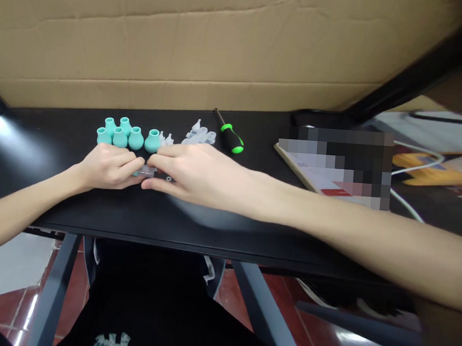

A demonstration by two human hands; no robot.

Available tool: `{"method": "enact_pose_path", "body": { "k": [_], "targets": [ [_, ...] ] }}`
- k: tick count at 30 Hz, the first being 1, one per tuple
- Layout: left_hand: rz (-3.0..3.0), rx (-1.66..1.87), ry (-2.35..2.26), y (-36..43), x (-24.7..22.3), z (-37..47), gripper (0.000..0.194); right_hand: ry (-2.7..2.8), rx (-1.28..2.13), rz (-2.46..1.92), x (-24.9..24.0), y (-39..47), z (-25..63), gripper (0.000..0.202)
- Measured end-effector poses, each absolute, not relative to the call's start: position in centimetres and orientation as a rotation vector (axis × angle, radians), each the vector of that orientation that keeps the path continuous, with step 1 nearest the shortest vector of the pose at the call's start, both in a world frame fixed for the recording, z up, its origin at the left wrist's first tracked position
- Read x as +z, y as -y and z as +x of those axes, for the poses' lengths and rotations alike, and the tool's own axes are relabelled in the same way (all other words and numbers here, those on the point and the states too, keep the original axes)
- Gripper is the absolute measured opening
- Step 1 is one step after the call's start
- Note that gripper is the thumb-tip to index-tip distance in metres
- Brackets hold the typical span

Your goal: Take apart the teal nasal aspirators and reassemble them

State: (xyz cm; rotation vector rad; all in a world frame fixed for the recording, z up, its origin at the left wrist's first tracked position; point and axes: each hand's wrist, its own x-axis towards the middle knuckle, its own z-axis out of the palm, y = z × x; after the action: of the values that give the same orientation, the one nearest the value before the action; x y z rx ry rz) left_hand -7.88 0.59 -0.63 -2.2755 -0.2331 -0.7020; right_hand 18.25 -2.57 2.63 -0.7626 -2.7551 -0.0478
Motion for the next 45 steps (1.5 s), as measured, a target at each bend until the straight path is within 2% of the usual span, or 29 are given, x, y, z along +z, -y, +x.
{"method": "enact_pose_path", "body": {
  "k": [2,7,14,19,23,27,32,36,41,45],
  "targets": [
    [-2.256,-0.717,0.241,-0.2,-0.4,-7.8,0.039,2.736,-0.079,-0.710,2.0,2.9,18.1,0.038],
    [-2.290,-0.844,0.120,0.3,0.3,-7.6,0.026,2.683,0.007,-0.567,2.2,3.2,18.1,0.037],
    [-2.487,-0.913,0.086,-0.1,-0.2,-8.0,0.040,2.667,0.234,-0.226,2.8,1.6,18.4,0.038],
    [-2.563,-0.933,0.092,0.1,-0.6,-7.9,0.044,2.743,0.237,-0.223,2.5,0.6,18.6,0.054],
    [-2.660,-0.944,-0.001,0.1,-0.3,-7.9,0.032,2.774,0.324,-0.138,2.8,0.3,18.9,0.057],
    [-2.691,-0.987,0.021,-0.2,0.0,-8.1,0.028,2.757,0.384,-0.166,3.1,0.4,19.0,0.048],
    [-2.611,-0.963,0.046,-0.4,-0.1,-8.3,0.023,2.706,0.122,-0.320,2.4,0.7,18.9,0.037],
    [-2.493,-0.864,0.157,-0.4,-0.2,-8.3,0.036,2.652,-0.132,-0.377,1.7,1.2,18.8,0.034],
    [-2.520,-0.952,0.190,-0.3,-0.4,-7.8,0.045,2.664,-0.429,-0.275,1.9,1.8,18.5,0.034],
    [-2.578,-0.982,0.202,-0.2,-0.7,-7.4,0.040,2.618,-0.603,-0.394,3.6,1.2,19.2,0.029]
  ]
}}
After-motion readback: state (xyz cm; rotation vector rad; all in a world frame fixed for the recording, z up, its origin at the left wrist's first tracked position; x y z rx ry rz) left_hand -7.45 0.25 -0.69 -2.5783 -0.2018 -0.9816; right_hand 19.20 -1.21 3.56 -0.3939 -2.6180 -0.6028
